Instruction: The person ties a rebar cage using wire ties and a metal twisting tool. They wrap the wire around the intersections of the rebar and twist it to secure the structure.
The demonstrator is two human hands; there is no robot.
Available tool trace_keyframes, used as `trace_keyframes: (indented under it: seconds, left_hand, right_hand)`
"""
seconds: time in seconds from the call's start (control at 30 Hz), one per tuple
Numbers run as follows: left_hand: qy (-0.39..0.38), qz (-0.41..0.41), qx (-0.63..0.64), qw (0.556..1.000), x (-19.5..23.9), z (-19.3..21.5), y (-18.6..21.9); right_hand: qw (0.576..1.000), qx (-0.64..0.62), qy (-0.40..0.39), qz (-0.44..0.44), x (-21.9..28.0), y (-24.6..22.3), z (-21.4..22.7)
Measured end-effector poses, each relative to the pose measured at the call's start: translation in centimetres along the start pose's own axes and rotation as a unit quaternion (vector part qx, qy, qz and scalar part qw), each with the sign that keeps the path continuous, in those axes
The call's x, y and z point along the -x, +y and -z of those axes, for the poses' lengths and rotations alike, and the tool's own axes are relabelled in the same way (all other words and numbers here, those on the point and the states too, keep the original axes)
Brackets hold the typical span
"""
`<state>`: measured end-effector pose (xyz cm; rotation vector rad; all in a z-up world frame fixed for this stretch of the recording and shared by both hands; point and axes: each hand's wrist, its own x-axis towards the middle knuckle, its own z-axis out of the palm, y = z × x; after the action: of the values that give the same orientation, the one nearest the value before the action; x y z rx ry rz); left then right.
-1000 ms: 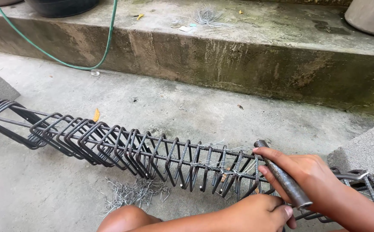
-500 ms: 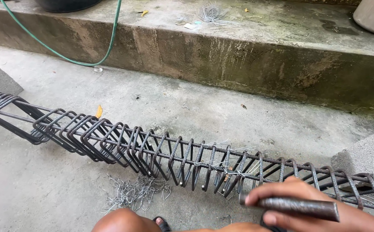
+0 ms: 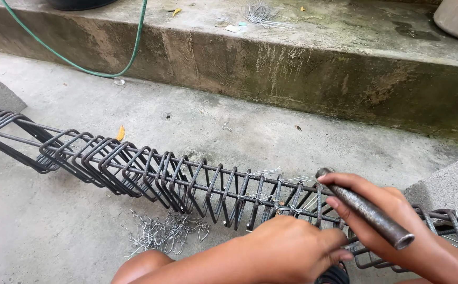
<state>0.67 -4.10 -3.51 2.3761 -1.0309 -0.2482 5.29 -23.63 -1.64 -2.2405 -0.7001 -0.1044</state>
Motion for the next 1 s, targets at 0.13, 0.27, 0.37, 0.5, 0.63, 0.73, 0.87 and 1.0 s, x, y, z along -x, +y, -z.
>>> trace_keyframes:
  seconds: [0.13, 0.27, 0.37, 0.5, 0.63, 0.73, 0.87, 1.0]
  left_hand:
    - [0.027, 0.047, 0.007, 0.998, -0.5, 0.2, -0.9]
    - [0.054, 0.078, 0.063, 0.994, -1.0, 1.4, -1.0]
    - [0.122, 0.1, 0.098, 0.983, -1.5, 0.8, -1.4]
    - [0.088, 0.095, 0.063, 0.99, -1.1, 0.6, -0.9]
    - [0.133, -0.028, -0.065, 0.989, -0.1, -0.7, -1.3]
    - [0.137, -0.039, -0.05, 0.989, 0.5, -1.1, -0.8]
    - [0.068, 0.024, 0.058, 0.996, 1.4, 0.7, -0.4]
    - [0.031, 0.106, 0.108, 0.988, 2.4, 1.4, -1.8]
  right_hand:
    - [0.995, 0.082, 0.045, 0.026, -0.2, -0.6, 0.2]
    - [0.989, 0.124, 0.072, 0.019, -0.7, -0.7, 0.2]
    - [0.976, 0.163, 0.106, 0.101, -1.0, 0.0, 0.1]
    - [0.989, 0.093, 0.068, 0.089, -1.8, 0.1, 0.5]
    - [0.999, -0.022, -0.017, 0.045, -1.6, -0.7, 0.6]
    - [0.995, -0.044, -0.083, 0.019, -1.5, -0.7, 0.7]
    - [0.995, -0.034, -0.091, -0.013, -2.1, 0.6, 0.4]
    - [0.998, 0.041, -0.049, -0.007, -2.1, 1.1, 0.0]
